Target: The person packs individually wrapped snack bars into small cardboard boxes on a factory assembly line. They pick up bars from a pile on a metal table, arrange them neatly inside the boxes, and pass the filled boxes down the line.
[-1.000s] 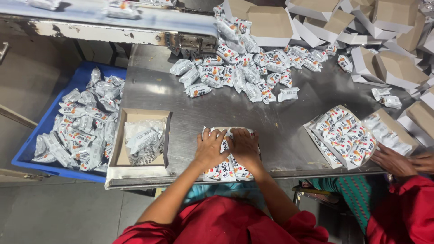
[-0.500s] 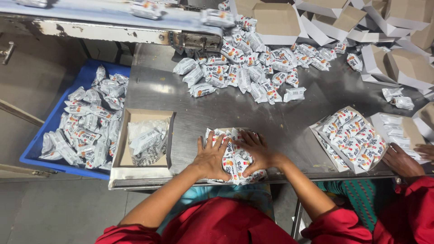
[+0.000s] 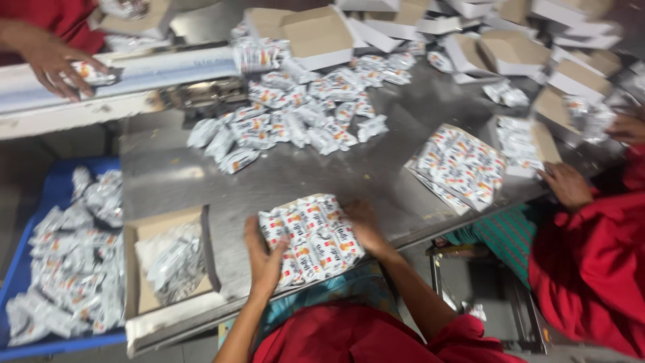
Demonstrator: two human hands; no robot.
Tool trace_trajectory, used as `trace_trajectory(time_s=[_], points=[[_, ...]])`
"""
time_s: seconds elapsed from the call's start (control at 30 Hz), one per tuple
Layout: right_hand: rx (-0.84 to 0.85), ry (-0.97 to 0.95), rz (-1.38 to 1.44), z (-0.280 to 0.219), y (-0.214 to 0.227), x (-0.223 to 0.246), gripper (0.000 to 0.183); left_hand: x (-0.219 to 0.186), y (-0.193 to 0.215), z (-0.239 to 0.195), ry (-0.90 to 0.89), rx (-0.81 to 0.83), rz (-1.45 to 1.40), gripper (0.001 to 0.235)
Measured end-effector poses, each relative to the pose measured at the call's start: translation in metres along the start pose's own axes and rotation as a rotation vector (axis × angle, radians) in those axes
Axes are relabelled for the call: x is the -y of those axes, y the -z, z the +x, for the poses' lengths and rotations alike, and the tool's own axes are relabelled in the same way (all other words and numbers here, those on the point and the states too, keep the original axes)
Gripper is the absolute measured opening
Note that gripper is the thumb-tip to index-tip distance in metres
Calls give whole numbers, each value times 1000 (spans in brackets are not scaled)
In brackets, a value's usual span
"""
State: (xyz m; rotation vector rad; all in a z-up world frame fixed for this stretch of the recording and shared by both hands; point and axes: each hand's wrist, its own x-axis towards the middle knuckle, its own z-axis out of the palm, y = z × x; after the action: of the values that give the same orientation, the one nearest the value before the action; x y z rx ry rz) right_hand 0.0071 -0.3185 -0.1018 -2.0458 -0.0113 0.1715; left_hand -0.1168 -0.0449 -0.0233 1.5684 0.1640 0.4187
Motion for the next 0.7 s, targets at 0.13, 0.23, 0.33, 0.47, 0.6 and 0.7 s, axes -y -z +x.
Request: trace_trajectory(time_s=[0.13, 0.23, 0.33, 0.47, 0.6, 0.7], points=[[94, -49, -65, -39, -5, 24, 61, 3, -8, -6, 322, 28, -185, 95], [253, -87, 461, -50, 22, 72, 70, -12, -18, 0, 256, 85, -319, 93], [235, 12, 602, -58, 68, 109, 73, -34, -33, 9, 149, 138, -413, 91], [26, -179, 648, -64, 138, 134, 66, -67, -49, 24, 49, 244, -355, 83], [-333, -101, 720, -48, 227, 85, 47, -69, -37, 25, 11, 125, 284, 72], [-517, 92, 746, -16, 290, 32, 45, -49, -11, 22, -294, -96, 988, 73]])
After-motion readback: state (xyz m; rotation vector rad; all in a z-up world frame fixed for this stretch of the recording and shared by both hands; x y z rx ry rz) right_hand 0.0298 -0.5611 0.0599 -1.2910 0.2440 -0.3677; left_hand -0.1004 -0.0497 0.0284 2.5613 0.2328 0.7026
